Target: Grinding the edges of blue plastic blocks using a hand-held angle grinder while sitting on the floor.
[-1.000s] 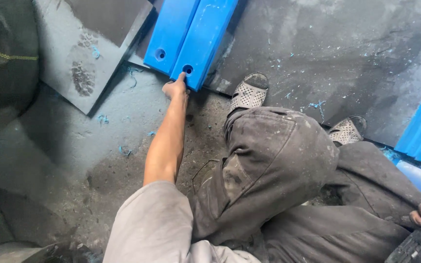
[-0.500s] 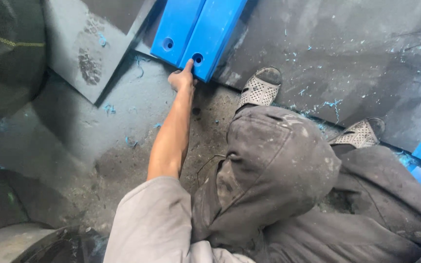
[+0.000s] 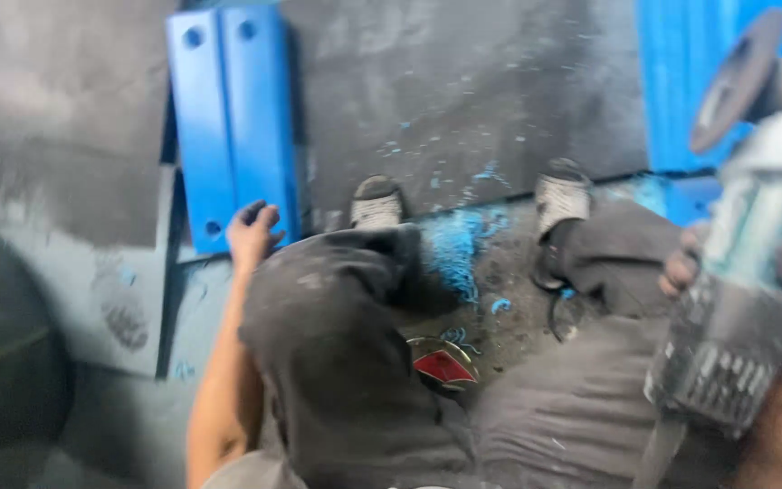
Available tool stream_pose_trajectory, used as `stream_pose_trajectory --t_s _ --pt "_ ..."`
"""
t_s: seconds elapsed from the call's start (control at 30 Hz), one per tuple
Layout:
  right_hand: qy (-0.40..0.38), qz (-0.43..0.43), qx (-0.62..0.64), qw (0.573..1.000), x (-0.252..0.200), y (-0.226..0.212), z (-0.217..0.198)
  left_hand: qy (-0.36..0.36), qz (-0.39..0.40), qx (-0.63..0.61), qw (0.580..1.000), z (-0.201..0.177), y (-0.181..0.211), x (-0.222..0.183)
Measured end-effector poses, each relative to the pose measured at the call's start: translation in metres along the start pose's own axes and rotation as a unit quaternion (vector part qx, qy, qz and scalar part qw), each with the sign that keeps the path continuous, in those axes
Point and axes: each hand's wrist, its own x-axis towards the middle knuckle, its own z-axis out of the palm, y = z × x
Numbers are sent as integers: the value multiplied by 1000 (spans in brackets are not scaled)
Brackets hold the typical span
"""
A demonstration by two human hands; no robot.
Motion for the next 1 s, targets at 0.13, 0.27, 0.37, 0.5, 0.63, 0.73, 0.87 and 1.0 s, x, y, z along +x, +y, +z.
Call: stream_pose_trajectory --t_s 0.13,0.27,0.37,0.5,0.63,0.73,0.87,1.0 --pt "64 -90 -37 993 -35 19 130 -231 136 48 962 2 147 -51" --pt "88 -189 -63 976 -48 13 103 -281 299 299 862 43 278 -102" --pt "189 -259 -98 942 -75 16 132 -296 455 407 734 114 325 -138" --pt "187 -248 6 951 -97 38 77 -360 451 440 688 268 297 -167" --pt "263 -274 55 923 -111 38 73 -358 455 294 760 445 203 -212" --pt "307 -254 45 916 -112 33 68 -343 352 261 831 543 150 -265" --pt "224 -230 125 939 -129 52 -2 -336 220 229 887 610 124 -327" --pt "198 -219 121 948 -143 25 -104 -277 190 215 917 629 135 -343"
